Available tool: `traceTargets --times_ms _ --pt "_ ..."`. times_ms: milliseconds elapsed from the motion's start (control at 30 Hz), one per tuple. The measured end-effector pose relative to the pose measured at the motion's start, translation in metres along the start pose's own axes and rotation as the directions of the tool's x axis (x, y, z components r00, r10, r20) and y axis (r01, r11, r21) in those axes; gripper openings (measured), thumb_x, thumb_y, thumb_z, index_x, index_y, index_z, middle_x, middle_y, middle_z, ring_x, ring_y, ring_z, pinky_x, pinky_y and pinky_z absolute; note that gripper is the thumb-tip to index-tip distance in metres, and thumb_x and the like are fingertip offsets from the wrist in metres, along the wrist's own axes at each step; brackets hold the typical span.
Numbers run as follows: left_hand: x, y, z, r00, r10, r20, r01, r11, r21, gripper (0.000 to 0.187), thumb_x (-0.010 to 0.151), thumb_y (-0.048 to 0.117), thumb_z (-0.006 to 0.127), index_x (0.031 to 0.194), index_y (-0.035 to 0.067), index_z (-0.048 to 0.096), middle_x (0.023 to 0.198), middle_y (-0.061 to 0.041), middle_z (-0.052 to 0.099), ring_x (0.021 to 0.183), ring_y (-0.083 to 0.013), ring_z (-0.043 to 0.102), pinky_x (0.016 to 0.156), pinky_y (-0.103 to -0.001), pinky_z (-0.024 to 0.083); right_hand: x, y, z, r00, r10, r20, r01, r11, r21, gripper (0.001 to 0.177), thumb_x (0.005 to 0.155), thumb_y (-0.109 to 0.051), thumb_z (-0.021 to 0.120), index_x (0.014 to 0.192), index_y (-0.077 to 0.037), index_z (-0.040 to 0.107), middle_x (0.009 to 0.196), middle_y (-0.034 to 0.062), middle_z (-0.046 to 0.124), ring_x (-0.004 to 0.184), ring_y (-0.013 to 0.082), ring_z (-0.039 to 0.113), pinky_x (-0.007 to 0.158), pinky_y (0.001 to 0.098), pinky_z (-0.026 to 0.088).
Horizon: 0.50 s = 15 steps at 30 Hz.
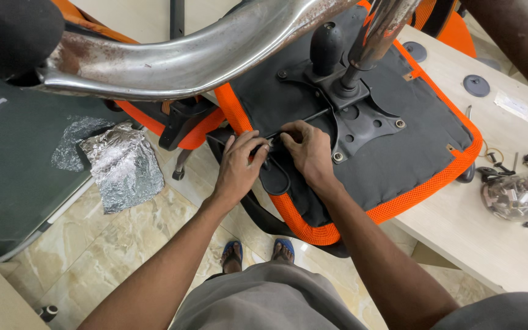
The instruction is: The person attaches a black plastic bracket to the underside of an orange office chair seat using a screwdriver and screws. They then retrieve a jar of hardware, pour out screws and fasteners onto the table, and continue attaching the bracket to the chair.
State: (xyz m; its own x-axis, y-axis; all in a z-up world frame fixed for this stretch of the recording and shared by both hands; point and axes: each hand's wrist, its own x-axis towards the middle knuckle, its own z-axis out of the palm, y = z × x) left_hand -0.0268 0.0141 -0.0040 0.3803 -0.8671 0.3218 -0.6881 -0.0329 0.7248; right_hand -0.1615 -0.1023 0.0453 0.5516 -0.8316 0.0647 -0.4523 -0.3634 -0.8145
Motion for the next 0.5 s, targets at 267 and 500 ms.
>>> traceTargets --times_ms 267,500 --pt "0.000 0.000 -0.007 0.991 -0.130 0.015 0.131 0.983 -0.126 0.028 0.103 0.021 0.054 0.116 0.002 0.070 0.134 -0.014 0.067 0.131 -0.0296 0.058 0.122 -0.051 0.027 0.001 -0.009 0.008 0.864 -0.481 0.149 0.501 0.792 -0.350 0.015 0.091 -0.010 0.067 0.103 -0.002 0.074 0.099 0.0141 0.069 0.096 0.0328 0.068 0.085 0.0420 0.056" --pt "-0.001 0.003 -0.010 0.987 -0.159 0.002 0.158 0.975 -0.160 0.028 0.103 0.020 0.055 0.120 0.002 0.067 0.132 -0.012 0.068 0.129 -0.0304 0.059 0.121 -0.050 0.030 -0.003 -0.008 0.021 0.811 -0.547 0.208 0.582 0.719 -0.380 0.019 0.087 -0.005 0.066 0.102 -0.004 0.076 0.097 0.0134 0.070 0.094 0.0330 0.069 0.083 0.0419 0.056"
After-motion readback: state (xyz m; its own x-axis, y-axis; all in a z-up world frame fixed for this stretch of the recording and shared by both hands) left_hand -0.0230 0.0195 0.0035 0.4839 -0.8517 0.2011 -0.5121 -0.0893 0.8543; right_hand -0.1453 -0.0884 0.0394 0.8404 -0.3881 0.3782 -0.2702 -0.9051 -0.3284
